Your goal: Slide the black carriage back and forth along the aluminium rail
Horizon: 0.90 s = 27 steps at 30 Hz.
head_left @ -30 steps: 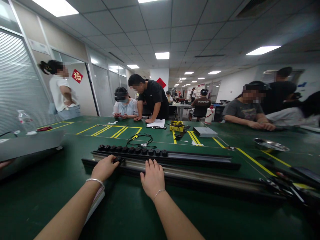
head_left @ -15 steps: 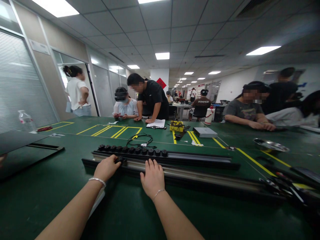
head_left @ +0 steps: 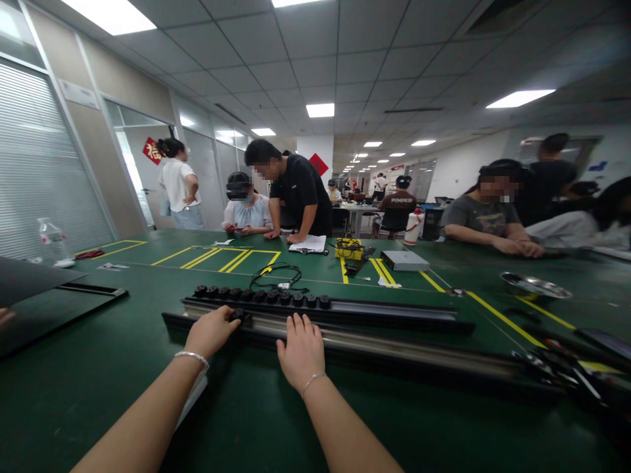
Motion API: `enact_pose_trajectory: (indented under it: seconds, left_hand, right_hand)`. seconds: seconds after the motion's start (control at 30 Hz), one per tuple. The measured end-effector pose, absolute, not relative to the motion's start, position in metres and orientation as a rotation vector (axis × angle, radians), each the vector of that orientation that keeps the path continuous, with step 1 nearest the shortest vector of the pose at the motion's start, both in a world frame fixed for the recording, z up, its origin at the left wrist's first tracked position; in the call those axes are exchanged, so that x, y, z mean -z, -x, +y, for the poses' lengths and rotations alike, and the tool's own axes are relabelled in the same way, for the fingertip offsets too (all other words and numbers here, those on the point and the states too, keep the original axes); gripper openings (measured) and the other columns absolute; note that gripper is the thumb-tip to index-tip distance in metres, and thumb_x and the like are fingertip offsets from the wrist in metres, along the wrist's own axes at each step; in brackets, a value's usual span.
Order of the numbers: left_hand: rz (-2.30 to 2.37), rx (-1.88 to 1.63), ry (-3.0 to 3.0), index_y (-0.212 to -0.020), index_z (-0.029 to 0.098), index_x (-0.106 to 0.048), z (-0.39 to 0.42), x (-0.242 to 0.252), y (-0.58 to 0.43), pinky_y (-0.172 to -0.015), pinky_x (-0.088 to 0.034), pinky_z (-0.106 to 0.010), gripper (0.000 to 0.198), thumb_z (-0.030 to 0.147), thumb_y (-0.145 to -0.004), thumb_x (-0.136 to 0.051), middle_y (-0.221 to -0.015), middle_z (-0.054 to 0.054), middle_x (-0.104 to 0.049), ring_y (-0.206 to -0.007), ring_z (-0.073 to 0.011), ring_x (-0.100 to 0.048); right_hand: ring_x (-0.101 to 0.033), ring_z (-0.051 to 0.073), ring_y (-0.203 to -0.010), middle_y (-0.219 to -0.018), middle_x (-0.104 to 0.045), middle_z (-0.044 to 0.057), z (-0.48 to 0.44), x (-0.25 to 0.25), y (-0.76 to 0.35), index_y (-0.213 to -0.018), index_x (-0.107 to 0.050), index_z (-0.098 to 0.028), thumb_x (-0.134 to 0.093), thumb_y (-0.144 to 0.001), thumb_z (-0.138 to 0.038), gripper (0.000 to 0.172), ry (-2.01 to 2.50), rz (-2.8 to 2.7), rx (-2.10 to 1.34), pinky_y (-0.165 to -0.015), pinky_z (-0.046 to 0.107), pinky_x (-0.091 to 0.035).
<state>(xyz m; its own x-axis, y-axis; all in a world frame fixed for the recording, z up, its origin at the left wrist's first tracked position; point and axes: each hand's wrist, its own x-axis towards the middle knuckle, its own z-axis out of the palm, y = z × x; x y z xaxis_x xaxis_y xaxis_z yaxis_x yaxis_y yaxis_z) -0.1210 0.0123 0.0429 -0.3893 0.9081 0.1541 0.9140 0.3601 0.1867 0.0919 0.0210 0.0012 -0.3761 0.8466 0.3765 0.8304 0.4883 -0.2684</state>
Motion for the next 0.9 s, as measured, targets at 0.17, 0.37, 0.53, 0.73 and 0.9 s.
enact_pose_trajectory:
  seconds: [0.17, 0.37, 0.53, 0.73, 0.9]
  left_hand:
    - [-2.578, 0.389, 1.724, -0.100, 0.023, -0.060, 0.0126, -0.0426, 0.1227, -0.073, -0.043, -0.028, 0.036, 0.044, -0.074, -0.046, -0.103, -0.006, -0.067, -0.094, -0.0229, -0.061]
    - [-2.582, 0.397, 1.736, -0.097, 0.023, -0.060, 0.0109, -0.0454, 0.1209, -0.072, -0.043, -0.028, 0.034, 0.044, -0.074, -0.047, -0.102, -0.005, -0.068, -0.093, -0.0226, -0.061]
    - [-2.594, 0.395, 1.741, -0.092, 0.026, -0.061, 0.0118, -0.0450, 0.1201, -0.070, -0.042, -0.029, 0.032, 0.047, -0.072, -0.047, -0.100, -0.003, -0.068, -0.092, -0.0231, -0.061]
    - [-2.619, 0.391, 1.726, -0.093, 0.028, -0.061, 0.0128, -0.0458, 0.1192, -0.073, -0.040, -0.030, 0.033, 0.049, -0.071, -0.048, -0.101, -0.003, -0.068, -0.096, -0.0234, -0.060]
    - [-2.668, 0.408, 1.686, -0.095, 0.029, -0.060, 0.0111, -0.0478, 0.1181, -0.078, -0.040, -0.037, 0.035, 0.051, -0.070, -0.048, -0.104, -0.003, -0.067, -0.099, -0.0266, -0.059]
  right_hand:
    - [-0.025, 0.025, -0.129, -0.140, -0.036, 0.010, 0.0199, -0.0033, -0.0924, -0.134, -0.037, -0.014, -0.032, -0.086, -0.043, 0.056, 1.403, -2.292, -0.040, -0.102, 0.040, -0.019]
    - [-0.026, 0.025, -0.129, -0.139, -0.037, 0.009, 0.0206, -0.0015, -0.0920, -0.133, -0.039, -0.015, -0.034, -0.085, -0.044, 0.056, 1.402, -2.284, -0.025, -0.102, 0.040, -0.020]
    - [-0.028, 0.026, -0.128, -0.138, -0.039, 0.010, 0.0215, 0.0017, -0.0916, -0.132, -0.040, -0.015, -0.036, -0.084, -0.043, 0.056, 1.377, -2.259, -0.007, -0.101, 0.040, -0.021]
    - [-0.027, 0.026, -0.128, -0.139, -0.038, 0.010, 0.0190, -0.0033, -0.0923, -0.133, -0.039, -0.014, -0.035, -0.085, -0.042, 0.056, 1.391, -2.274, -0.029, -0.101, 0.040, -0.021]
    - [-0.025, 0.025, -0.129, -0.140, -0.036, 0.010, 0.0185, -0.0048, -0.0926, -0.134, -0.037, -0.014, -0.034, -0.085, -0.042, 0.056, 1.405, -2.295, -0.036, -0.102, 0.040, -0.020]
